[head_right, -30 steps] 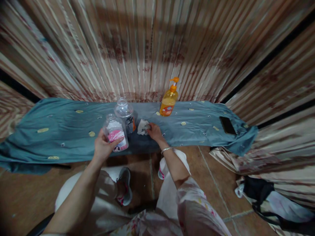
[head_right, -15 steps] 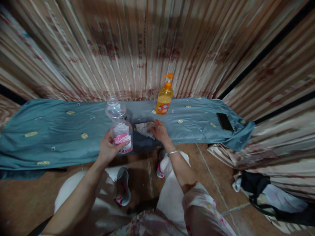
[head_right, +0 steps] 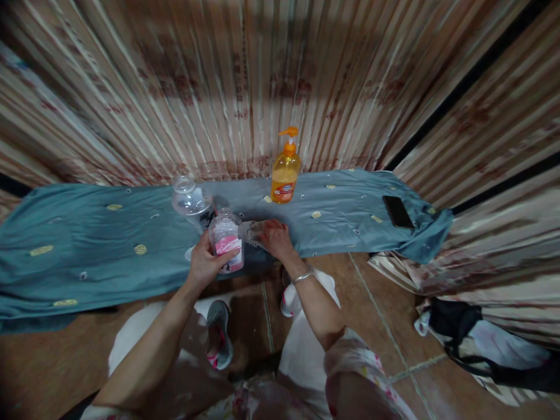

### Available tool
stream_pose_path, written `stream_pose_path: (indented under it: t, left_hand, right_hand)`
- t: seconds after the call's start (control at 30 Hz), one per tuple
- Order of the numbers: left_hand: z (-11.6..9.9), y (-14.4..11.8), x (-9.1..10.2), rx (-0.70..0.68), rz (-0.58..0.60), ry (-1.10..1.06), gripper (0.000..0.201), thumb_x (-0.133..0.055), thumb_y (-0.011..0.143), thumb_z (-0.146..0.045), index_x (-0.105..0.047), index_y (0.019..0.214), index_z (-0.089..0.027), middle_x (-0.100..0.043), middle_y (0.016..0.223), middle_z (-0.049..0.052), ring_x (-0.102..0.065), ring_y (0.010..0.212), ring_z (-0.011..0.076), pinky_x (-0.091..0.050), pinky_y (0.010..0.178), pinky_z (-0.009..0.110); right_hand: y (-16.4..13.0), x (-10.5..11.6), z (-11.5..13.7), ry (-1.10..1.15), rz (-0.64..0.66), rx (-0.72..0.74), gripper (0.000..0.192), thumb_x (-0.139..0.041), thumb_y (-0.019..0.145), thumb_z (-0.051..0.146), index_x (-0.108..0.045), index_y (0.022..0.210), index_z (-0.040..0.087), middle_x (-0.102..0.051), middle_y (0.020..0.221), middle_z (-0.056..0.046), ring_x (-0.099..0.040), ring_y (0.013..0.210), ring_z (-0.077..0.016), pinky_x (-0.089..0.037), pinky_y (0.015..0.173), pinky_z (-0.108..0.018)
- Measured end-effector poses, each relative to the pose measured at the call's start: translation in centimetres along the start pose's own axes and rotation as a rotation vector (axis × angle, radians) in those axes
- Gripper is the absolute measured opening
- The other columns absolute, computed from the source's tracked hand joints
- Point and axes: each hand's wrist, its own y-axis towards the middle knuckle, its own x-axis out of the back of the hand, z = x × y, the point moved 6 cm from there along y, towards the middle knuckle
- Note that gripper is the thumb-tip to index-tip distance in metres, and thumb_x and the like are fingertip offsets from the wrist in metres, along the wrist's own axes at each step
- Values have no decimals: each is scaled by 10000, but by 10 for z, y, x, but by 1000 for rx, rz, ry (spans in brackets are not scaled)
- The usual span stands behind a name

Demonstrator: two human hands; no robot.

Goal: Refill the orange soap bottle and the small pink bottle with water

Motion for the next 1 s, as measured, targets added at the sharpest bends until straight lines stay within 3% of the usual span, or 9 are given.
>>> stream_pose_path:
  t: [0.13,0.27,0.37,0.5,0.6,0.7,0.83,0.9,1.0]
  left_hand:
    - [3,8,-13,38,-25,-28,744,-856,601,-453,-577,1236,-184,-736,1051,64,-711,920,236,-579,850,364]
    - [-11,17,-33,-13,28,-179,708,-854,622,-456,-571,1211,-184,-723,1058,61,-706,936,227,-582,868,364]
    - [-22,21,-44,-38,67,-257,698,-855,605,-442,-582,1190,-178,-721,1057,57,-701,941,229,-586,874,372]
    - [-26,21,-59,2,144,-263,685,-845,613,-410,-607,1208,-169,-735,1065,65,-709,974,249,-586,922,405]
    - [-31,21,-61,-2,146,-283,835,-843,633,-445,-532,1361,-180,-688,1294,123,-681,1159,285,-554,1027,442]
    - [-46,17,-38,-92,19,-225,933,-862,635,-476,-463,1438,-219,-505,1539,157,-528,1402,310,-478,1139,451]
    - [-67,7,22,-248,-258,-40,870,-817,738,-434,-393,1480,-271,-431,1592,140,-413,1499,291,-404,1205,453]
    - [-62,5,52,-247,-438,66,1055,-872,674,-409,-277,1536,-281,-323,1654,154,-315,1551,313,-314,1257,497]
    - [-32,19,68,-94,-489,141,1267,-931,573,-355,-153,1565,-227,-130,1708,221,-135,1607,331,-161,1306,526]
  right_hand:
    - [-10,27,9,522,-90,-122,464,-523,986,504,-642,1332,217,-639,1420,-130,-570,1351,-278,-418,1156,-473]
    - [-16,37,39,1095,120,-56,811,-765,745,657,-556,1416,252,-642,1403,-102,-612,1287,-295,-472,1103,-455]
    - [-16,39,46,1192,213,-54,871,-906,584,547,-586,1329,228,-692,1294,-95,-665,1178,-281,-502,1056,-444]
    - [-9,41,35,1165,204,-155,718,-940,501,451,-647,1108,203,-757,1036,-34,-712,959,-239,-562,914,-398]
    - [3,49,35,1181,219,-170,624,-951,457,425,-660,957,193,-765,870,6,-707,799,-203,-584,823,-368]
    - [23,65,39,1216,167,-168,566,-944,475,438,-669,908,199,-773,836,5,-713,754,-198,-607,771,-366]
    - [43,78,31,1202,-65,-163,502,-913,553,427,-666,934,214,-787,939,-22,-734,830,-206,-609,840,-386]
    - [46,71,18,1162,-167,-210,520,-900,559,438,-656,957,208,-787,961,-40,-736,847,-214,-601,869,-402]
    - [42,52,-3,1074,-220,-307,581,-884,549,463,-644,1005,196,-787,998,-78,-742,882,-244,-599,856,-415]
